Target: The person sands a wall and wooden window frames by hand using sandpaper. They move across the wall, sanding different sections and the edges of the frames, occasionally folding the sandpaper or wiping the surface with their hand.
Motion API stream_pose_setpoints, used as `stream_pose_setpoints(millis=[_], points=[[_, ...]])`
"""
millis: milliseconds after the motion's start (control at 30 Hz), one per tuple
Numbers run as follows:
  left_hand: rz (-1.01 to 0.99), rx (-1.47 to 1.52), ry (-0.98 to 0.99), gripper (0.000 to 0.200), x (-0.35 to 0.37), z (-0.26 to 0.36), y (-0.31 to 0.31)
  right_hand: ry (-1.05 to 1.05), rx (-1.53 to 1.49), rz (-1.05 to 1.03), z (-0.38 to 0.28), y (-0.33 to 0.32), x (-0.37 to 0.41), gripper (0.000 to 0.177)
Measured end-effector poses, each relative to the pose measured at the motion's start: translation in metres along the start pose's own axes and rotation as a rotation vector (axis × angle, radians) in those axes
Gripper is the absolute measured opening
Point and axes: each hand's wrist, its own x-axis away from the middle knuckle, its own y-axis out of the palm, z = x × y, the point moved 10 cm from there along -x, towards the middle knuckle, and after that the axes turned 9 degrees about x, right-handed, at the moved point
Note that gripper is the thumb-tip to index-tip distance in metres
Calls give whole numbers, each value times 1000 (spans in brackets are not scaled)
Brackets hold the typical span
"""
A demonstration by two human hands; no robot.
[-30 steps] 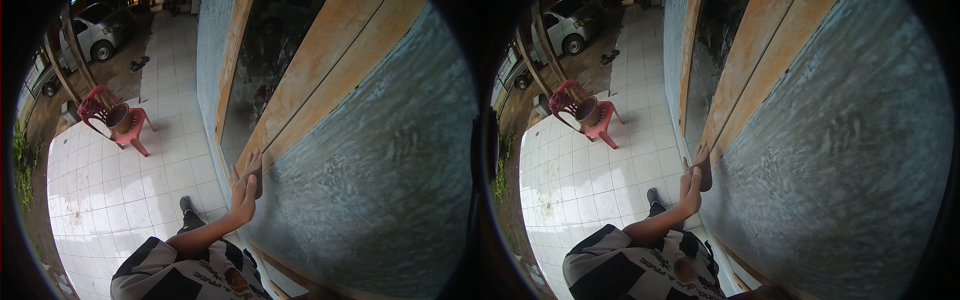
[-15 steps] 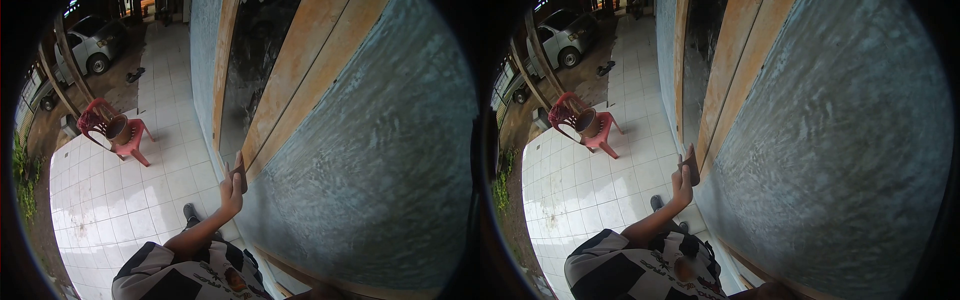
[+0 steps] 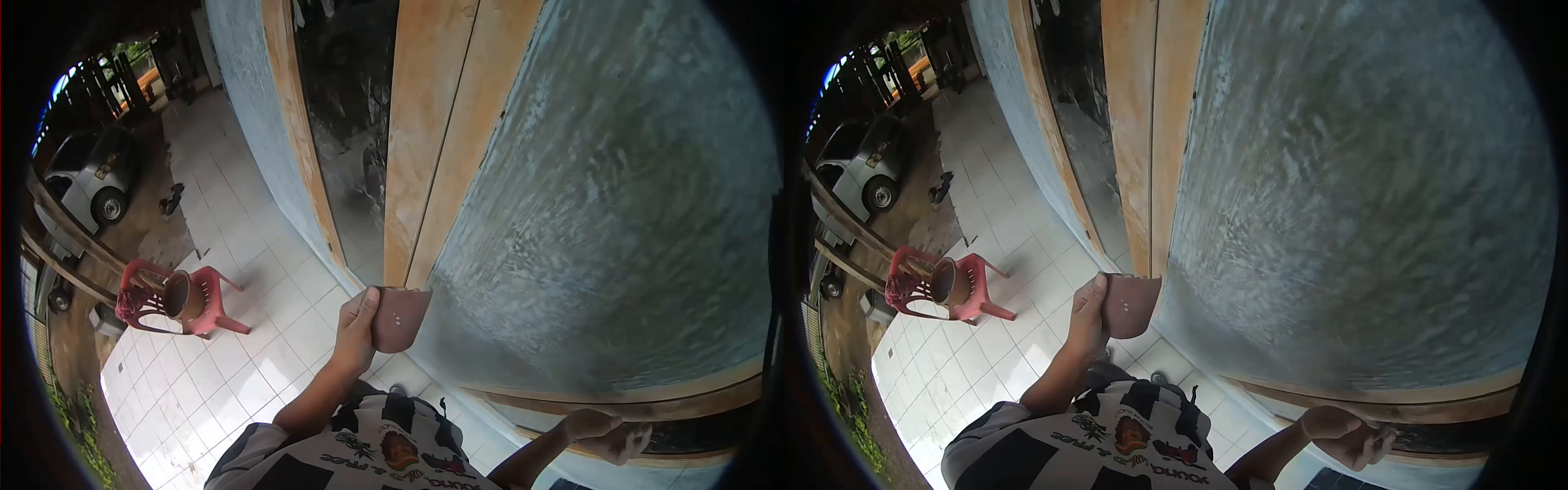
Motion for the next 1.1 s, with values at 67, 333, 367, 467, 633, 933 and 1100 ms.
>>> stream_pose_setpoints(millis=[67,333,367,467,633,933,1100], points=[[-123,-113,-66,45,1,-5,1,146,-179,-55,-48,5,9,30],[-473,-209,-213,17,15,21,-18,560,-870,-1130,-271,110,107,41],[-495,-217,-235,17,15,25,-25,595,-890,-1289,-283,114,129,37],[-410,-426,5,17,-4,53,-58,654,-893,-1491,-308,116,153,29],[-363,-501,-70,29,-22,56,-76,701,-859,-1561,-324,102,163,15],[-776,-415,95,18,-20,28,-6,958,-665,-1224,-276,82,147,20],[-902,-559,56,17,-13,7,18,1060,-689,-1254,-265,69,180,33]])
